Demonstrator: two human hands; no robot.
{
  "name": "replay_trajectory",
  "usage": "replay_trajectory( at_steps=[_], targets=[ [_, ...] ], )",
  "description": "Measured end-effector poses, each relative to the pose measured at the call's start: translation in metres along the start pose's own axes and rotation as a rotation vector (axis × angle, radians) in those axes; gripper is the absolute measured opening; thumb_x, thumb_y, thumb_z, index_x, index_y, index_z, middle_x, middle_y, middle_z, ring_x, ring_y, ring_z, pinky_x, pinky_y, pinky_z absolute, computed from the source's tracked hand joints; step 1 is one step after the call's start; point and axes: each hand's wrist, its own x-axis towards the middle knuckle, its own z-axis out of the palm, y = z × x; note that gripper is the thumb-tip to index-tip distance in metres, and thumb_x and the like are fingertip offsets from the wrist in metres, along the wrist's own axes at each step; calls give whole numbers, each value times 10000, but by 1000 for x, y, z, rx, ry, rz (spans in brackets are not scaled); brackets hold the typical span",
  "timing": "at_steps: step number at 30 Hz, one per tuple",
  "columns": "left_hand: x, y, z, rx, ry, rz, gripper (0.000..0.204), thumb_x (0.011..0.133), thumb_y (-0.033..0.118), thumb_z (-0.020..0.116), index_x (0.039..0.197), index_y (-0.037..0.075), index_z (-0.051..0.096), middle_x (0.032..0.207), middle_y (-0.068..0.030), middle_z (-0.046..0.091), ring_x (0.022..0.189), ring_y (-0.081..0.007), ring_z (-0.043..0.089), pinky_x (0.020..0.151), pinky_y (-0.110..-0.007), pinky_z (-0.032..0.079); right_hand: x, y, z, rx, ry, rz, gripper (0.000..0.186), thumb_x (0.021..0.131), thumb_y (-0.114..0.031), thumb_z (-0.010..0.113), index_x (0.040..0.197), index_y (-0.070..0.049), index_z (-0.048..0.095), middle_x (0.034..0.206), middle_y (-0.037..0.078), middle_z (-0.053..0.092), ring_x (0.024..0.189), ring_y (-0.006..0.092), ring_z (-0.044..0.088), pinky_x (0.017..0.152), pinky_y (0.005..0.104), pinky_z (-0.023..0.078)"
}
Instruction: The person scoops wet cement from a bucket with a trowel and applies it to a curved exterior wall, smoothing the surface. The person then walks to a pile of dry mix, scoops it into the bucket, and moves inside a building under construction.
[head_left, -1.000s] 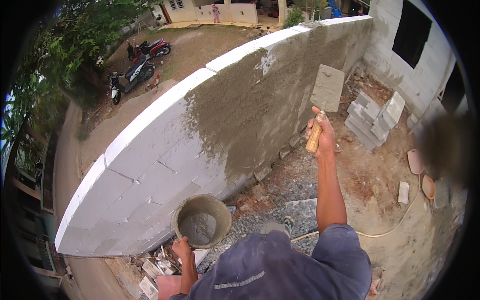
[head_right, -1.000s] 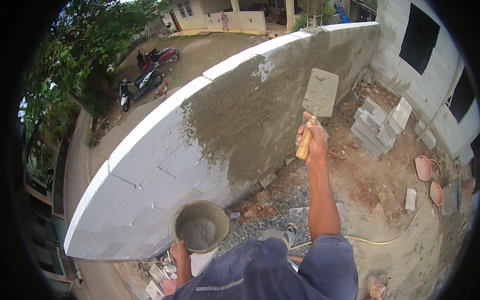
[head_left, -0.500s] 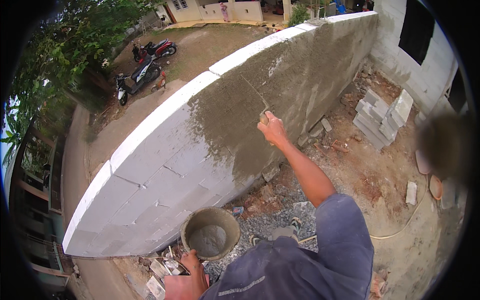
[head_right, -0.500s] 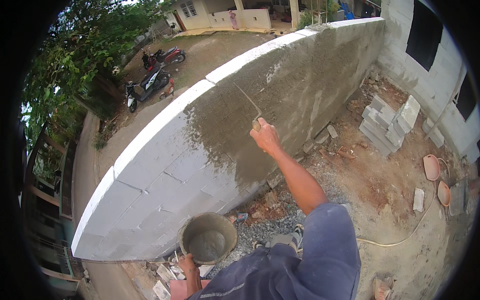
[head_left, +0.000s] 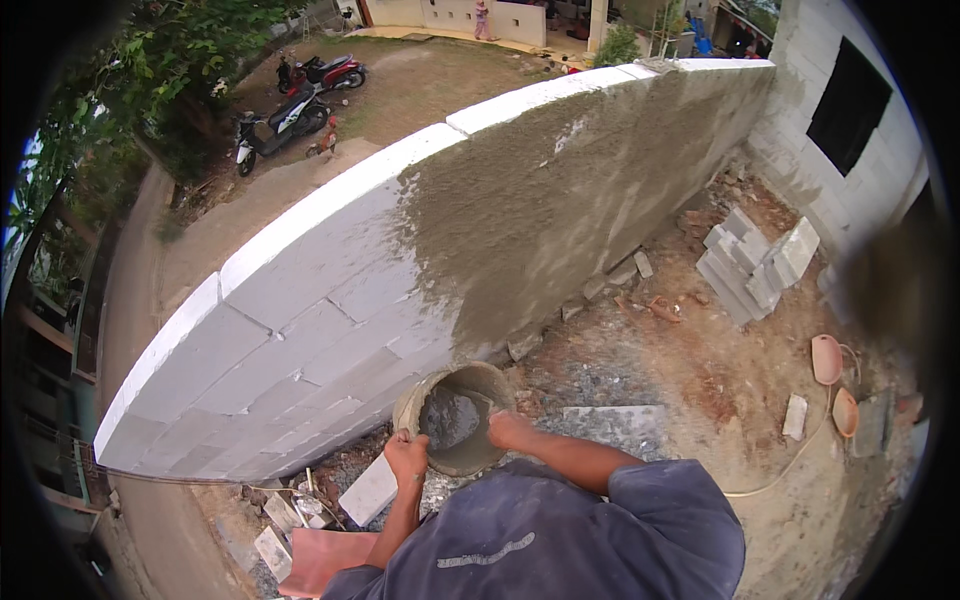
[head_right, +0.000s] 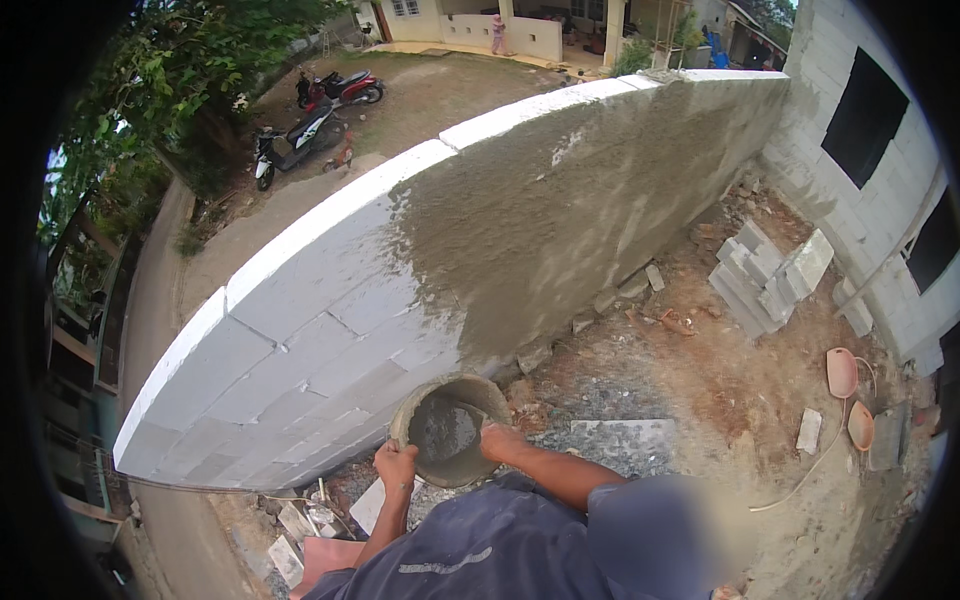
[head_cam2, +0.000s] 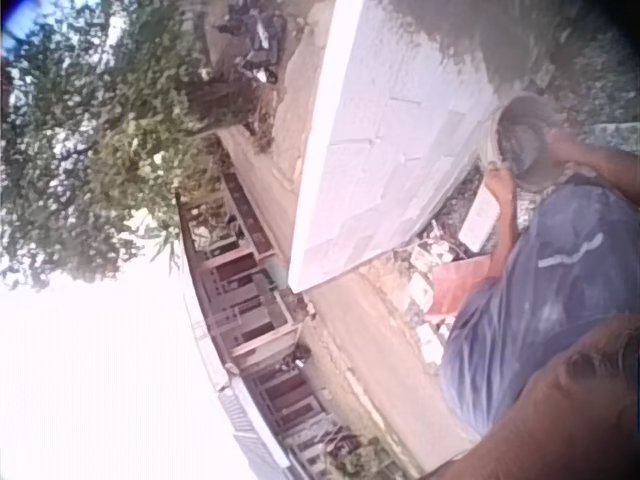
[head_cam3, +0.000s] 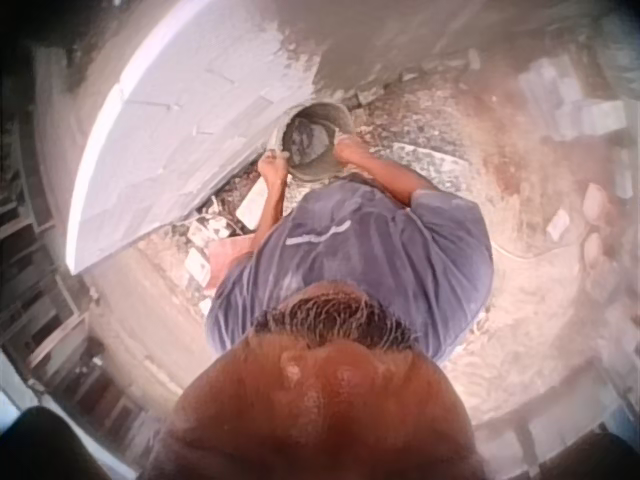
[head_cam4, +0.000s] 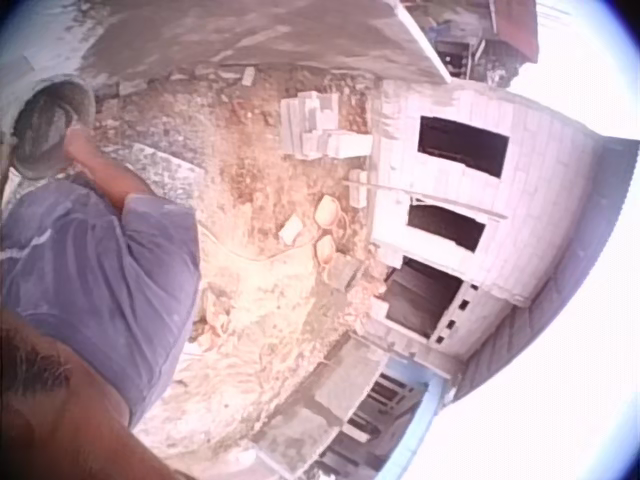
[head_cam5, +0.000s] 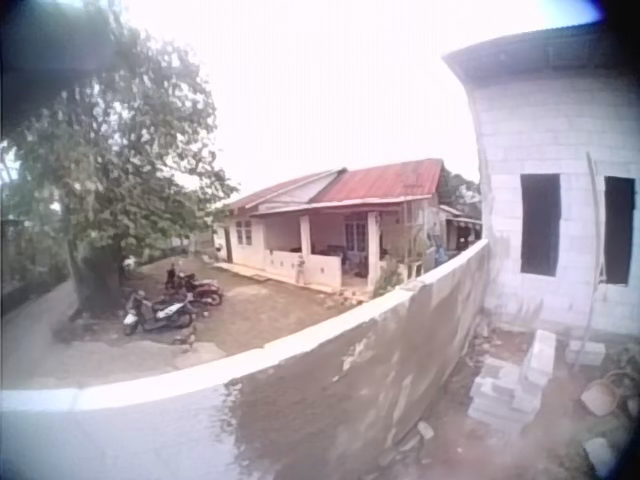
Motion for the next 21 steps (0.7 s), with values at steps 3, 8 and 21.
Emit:
replay_trajectory(
  at_steps=[3,8,21],
  targets=[
    [5,20,20,20,-44,47,354,596,81,596,575,60,243,566,0,230,567,-101,251,484,-309,247,8,15,16,-321,-258,-324,283,839,-208,508,1022,-14,604,950,205,642,859,343,640,710,433,516],
    [9,6,36,-2,-180,108,360,605,48,619,572,62,260,563,15,271,566,-95,281,495,-297,275,-28,30,-20,1012,-572,186,265,864,-241,529,1026,-56,631,793,76,614,665,195,606,551,334,499],
    [36,-25,25,-348,24,-98,413,589,-53,615,612,135,248,631,43,279,553,-84,282,496,-258,280,-86,47,-52,2035,-426,-119,384,890,-229,524,1227,-49,481,712,41,530,503,107,491,423,231,404]
  ],
)
